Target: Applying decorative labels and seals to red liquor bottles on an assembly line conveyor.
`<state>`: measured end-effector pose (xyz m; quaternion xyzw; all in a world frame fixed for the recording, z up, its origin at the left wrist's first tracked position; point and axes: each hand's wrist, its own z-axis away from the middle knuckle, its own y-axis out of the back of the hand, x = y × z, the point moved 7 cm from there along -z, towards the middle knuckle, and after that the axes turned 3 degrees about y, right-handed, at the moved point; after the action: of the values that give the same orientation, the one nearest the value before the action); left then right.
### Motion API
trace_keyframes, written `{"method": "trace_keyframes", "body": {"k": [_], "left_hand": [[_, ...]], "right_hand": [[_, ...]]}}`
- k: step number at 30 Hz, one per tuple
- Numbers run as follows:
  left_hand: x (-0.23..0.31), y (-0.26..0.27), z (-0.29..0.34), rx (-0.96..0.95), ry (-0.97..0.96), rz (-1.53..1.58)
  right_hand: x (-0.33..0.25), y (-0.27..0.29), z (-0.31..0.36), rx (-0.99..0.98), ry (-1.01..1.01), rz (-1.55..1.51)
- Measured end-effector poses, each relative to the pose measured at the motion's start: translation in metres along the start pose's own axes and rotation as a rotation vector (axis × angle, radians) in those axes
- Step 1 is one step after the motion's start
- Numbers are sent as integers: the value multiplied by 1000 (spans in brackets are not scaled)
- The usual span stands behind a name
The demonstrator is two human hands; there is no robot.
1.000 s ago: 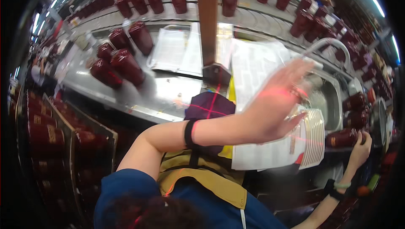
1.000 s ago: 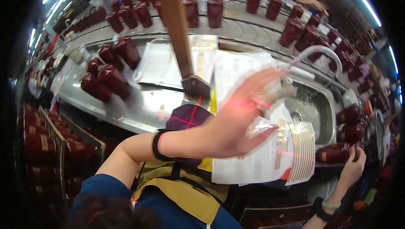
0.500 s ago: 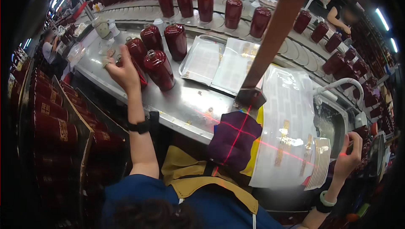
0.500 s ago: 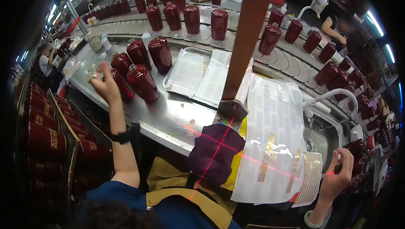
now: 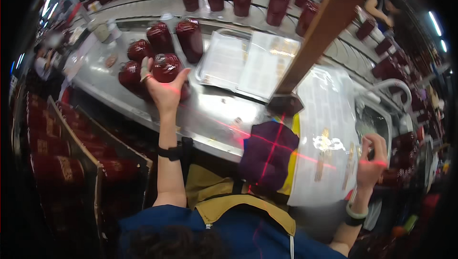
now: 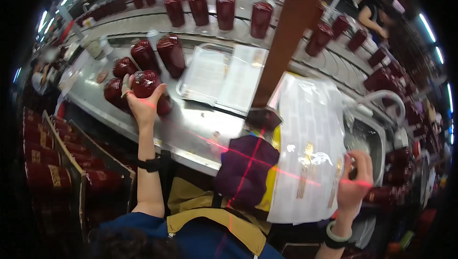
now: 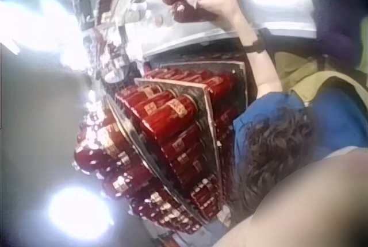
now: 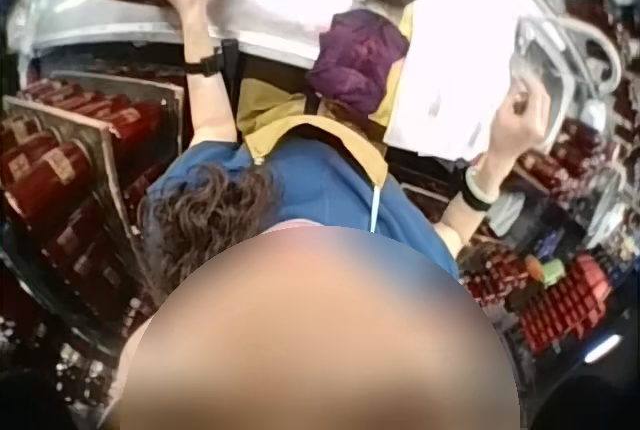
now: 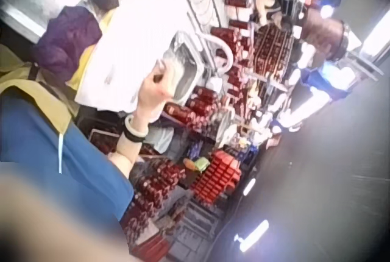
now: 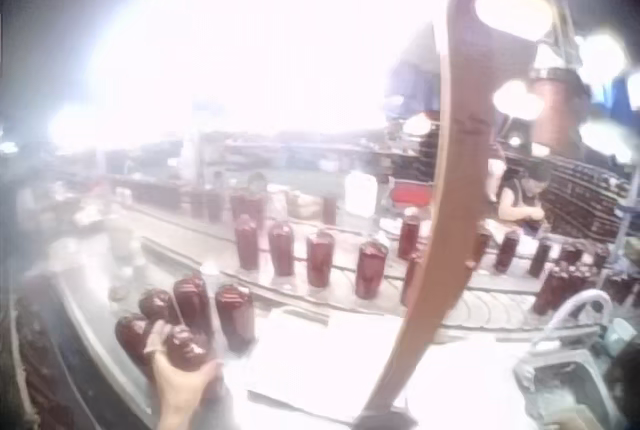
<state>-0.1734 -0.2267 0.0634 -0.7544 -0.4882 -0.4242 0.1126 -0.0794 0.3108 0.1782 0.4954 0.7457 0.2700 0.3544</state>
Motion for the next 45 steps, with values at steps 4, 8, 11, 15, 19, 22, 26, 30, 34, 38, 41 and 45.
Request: {"method": "trace_keyframes", "body": {"k": [4, 8, 11, 15, 19, 22, 26, 30, 34, 38, 41, 45], "left_hand": [[-43, -1, -4, -40, 164, 376], [26, -8, 26, -249, 333, 726], [83, -30, 88, -552, 704, 1056], [149, -75, 186, -983, 1006, 1043], [155, -89, 223, -1091, 1111, 1006], [149, -107, 233, -1117, 1102, 985], [131, -125, 232, -1083, 1146, 889], [138, -118, 213, -1049, 1068, 728], [153, -99, 202, -1036, 624, 779], [155, -85, 220, -1092, 362, 527], [160, -84, 221, -957, 285, 417], [182, -76, 216, -951, 594, 756]], "right_hand": [[-27, -20, 11, -98, -68, -152], [-43, -42, 39, -127, -117, -387], [-86, -83, 50, -399, -136, -636], [-134, -103, 75, -344, 18, -844], [-117, -101, 93, -406, -157, -844], [-107, -104, 99, -383, -214, -864], [-96, -122, 92, -342, -194, -894], [-86, -144, 94, -398, -236, -891], [-84, -150, 97, -322, -120, -761], [-82, -163, 107, -421, -220, -707], [-84, -160, 101, -407, -232, -768], [-84, -129, 92, -431, -259, -936]]}}
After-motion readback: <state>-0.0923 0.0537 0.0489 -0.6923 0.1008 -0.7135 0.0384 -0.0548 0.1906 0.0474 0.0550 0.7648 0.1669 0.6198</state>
